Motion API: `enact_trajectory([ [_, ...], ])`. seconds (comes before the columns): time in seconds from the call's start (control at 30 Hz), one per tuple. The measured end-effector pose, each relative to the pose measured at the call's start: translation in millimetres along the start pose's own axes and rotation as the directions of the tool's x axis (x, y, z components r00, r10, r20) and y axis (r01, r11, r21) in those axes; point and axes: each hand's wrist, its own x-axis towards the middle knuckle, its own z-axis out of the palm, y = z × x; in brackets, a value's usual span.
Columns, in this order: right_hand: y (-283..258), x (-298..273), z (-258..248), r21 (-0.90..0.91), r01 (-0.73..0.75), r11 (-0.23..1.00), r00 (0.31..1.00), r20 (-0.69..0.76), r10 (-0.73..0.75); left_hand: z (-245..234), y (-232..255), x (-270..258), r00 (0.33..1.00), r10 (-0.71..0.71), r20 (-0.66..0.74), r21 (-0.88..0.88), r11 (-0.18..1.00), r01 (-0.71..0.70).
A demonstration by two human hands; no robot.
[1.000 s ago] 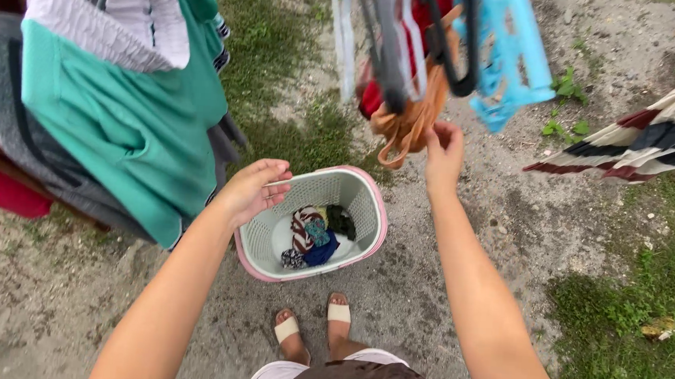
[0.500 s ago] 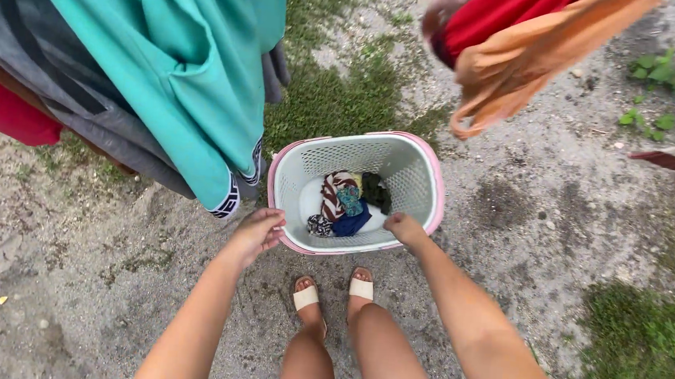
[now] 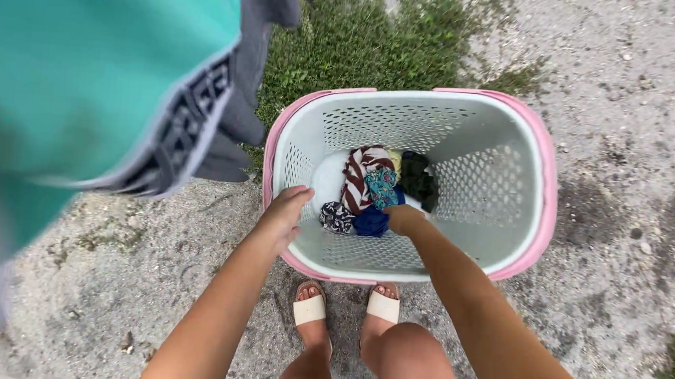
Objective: Hanging wet clothes onto a clothesline using plastic hangers.
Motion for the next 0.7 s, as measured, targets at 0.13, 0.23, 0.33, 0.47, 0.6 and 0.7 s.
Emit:
enact_trajectory([
  [0.13, -53.6, 43.1, 4.8, -0.067, 0.077, 0.995, 0.994, 0.089, -0.071, 16.9, -6.8, 52.0, 0.997, -0.042, -0.064, -0.042, 0.998, 0.039],
  [0.23, -68.8, 107.9, 41.6, -0.065, 0.154, 0.986, 0.976, 0.166, -0.141, 21.8, -8.3, 78.7, 0.990, 0.012, -0.142, -0.024, 1.000, -0.016],
  [0.33, -63.2, 171.4, 81.8, -0.031, 0.237, 0.971, 0.961, 0.151, -0.229, 27.1, 7.2, 78.5, 0.987, -0.105, -0.122, -0.102, 0.990, 0.092],
  [0.47, -51.6, 215.2, 114.2, 0.006, 0.256, 0.967, 0.965, 0.051, -0.256, 28.9, 18.1, 72.6, 0.982, -0.158, -0.103, -0.099, 0.984, 0.148],
  [0.6, -32.1, 257.5, 137.0, 0.122, 0.366, 0.922, 0.930, -0.033, -0.365, 27.6, 21.0, 70.9, 0.977, -0.200, -0.071, -0.118, 0.974, 0.191],
  [0.7, -42.3, 196.1, 74.5, 0.769, 0.016, 0.639, 0.997, 0.040, -0.072, 23.9, 7.9, 79.8, 0.986, -0.156, -0.050, -0.140, 0.979, 0.148],
])
